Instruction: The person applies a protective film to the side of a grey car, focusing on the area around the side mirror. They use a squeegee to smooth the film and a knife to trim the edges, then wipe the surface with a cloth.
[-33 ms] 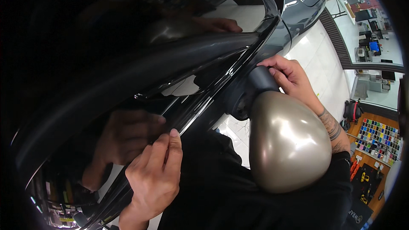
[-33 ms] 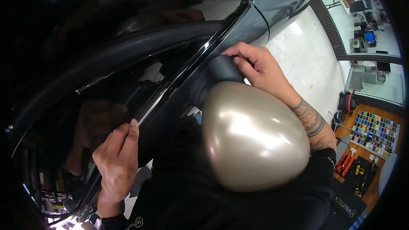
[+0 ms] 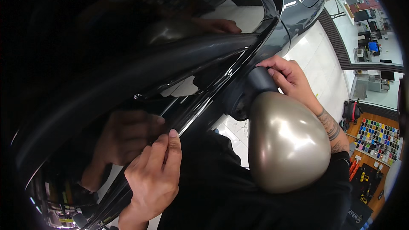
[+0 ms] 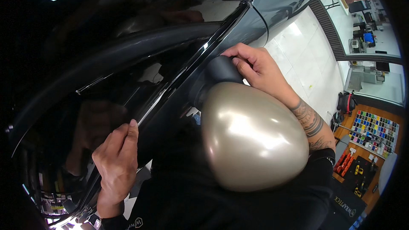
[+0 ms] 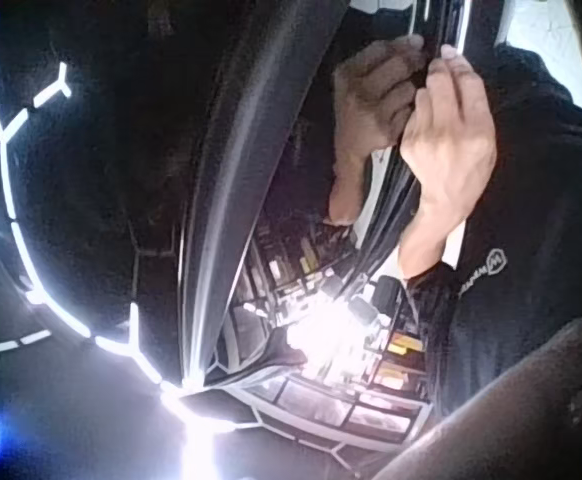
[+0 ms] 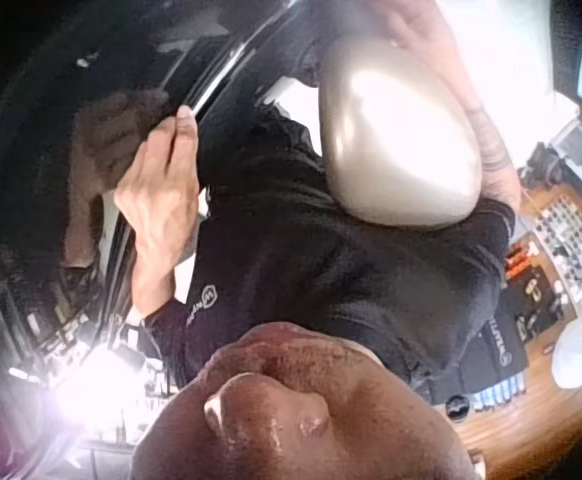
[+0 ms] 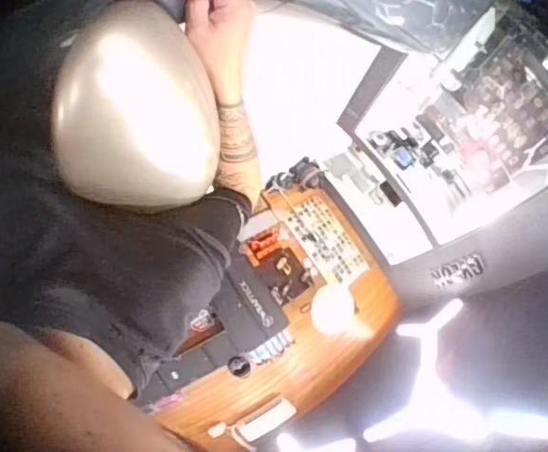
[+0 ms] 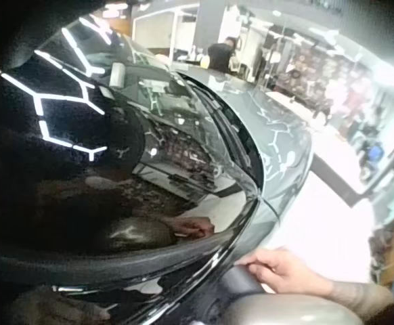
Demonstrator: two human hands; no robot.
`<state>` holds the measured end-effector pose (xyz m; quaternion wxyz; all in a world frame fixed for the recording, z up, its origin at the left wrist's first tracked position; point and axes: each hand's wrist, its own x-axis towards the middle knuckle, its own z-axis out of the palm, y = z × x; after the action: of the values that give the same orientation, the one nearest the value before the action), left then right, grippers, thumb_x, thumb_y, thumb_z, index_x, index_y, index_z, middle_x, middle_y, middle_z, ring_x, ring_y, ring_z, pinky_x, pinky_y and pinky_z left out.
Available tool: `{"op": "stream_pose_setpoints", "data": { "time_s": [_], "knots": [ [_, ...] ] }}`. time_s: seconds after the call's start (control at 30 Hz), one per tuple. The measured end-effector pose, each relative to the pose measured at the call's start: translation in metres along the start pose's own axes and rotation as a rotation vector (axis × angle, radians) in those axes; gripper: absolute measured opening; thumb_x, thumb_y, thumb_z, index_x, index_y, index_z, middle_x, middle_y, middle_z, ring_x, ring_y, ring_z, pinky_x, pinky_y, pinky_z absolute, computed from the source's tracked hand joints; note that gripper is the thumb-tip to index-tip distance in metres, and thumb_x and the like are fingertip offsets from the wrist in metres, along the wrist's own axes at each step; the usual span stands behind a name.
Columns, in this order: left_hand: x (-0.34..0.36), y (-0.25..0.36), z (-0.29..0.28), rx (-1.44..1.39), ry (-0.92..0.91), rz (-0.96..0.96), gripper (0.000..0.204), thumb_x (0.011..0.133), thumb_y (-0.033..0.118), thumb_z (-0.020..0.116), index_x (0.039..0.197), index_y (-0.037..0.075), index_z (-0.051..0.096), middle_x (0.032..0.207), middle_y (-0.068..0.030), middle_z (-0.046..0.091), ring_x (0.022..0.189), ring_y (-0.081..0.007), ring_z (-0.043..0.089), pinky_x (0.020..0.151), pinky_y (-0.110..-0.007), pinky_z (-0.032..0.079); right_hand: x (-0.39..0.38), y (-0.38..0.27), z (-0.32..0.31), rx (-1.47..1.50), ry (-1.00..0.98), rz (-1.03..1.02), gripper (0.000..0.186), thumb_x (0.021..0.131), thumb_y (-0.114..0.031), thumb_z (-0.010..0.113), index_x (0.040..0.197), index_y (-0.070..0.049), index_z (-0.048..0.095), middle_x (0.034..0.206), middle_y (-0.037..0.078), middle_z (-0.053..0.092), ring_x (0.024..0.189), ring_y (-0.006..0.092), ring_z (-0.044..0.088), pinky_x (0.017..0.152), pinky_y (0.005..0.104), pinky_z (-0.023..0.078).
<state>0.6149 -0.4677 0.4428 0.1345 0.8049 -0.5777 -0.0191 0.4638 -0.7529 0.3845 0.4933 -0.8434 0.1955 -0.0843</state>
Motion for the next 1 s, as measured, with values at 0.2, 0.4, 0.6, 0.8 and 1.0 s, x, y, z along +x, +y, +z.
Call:
{"op": "stream_pose_setpoints", "data": {
  "time_s": [0.2,0.4,0.6,0.8,1.0],
  "knots": [
    [0.001,0.001,-0.001,0.026,0.014,0.006,0.009,0.081,0.0,0.07,0.088,-0.005,0.069,0.078,-0.0152,0.066,0.054,-0.0162,0.06,0.044,-0.027,0.046,-0.001,-0.001,-0.001,0.018,-0.01,0.02,0.021,0.089,0.001,0.049,0.104,0.001,0.063,0.087,0.01,0.068,0.08,0.0164,0.065,0.077,0.0281,0.05],
    [-0.002,-0.006,0.002,0.043,0.007,0.038,0.018,0.078,0.0,0.067,0.096,-0.004,0.067,0.086,-0.0097,0.063,0.054,-0.014,0.052,0.044,-0.025,0.044,0.001,-0.008,-0.001,0.018,-0.013,0.088,0.022,0.088,0.001,0.049,0.104,0.0,0.063,0.087,0.011,0.068,0.08,0.0174,0.065,0.077,0.029,0.05],
    [-0.002,-0.001,-0.005,0.06,0.015,0.0,0.009,0.082,0.003,0.068,0.089,-0.003,0.07,0.082,-0.0126,0.066,0.054,-0.0157,0.057,0.043,-0.028,0.043,0.003,-0.009,-0.001,-0.055,-0.016,0.028,0.022,0.088,0.0,0.049,0.104,0.0,0.064,0.086,0.012,0.068,0.079,0.0198,0.066,0.077,0.0299,0.05],
    [-0.001,-0.002,-0.012,0.041,-0.029,-0.006,0.014,0.081,0.0,0.067,0.094,-0.003,0.07,0.084,-0.0134,0.066,0.056,-0.0162,0.057,0.044,-0.028,0.043,0.005,-0.009,-0.001,-0.045,-0.007,0.015,0.022,0.087,0.0,0.049,0.103,0.0,0.064,0.085,0.012,0.068,0.077,0.021,0.066,0.076,0.0301,0.05],
    [0.0,-0.001,-0.016,0.04,-0.035,-0.003,0.015,0.081,-0.001,0.065,0.096,-0.004,0.068,0.082,-0.0143,0.066,0.055,-0.0168,0.058,0.044,-0.028,0.044,0.004,-0.011,-0.002,-0.041,-0.017,0.032,0.021,0.087,-0.001,0.05,0.103,0.0,0.063,0.083,0.013,0.067,0.075,0.0216,0.066,0.073,0.0304,0.05]
  ]
}}
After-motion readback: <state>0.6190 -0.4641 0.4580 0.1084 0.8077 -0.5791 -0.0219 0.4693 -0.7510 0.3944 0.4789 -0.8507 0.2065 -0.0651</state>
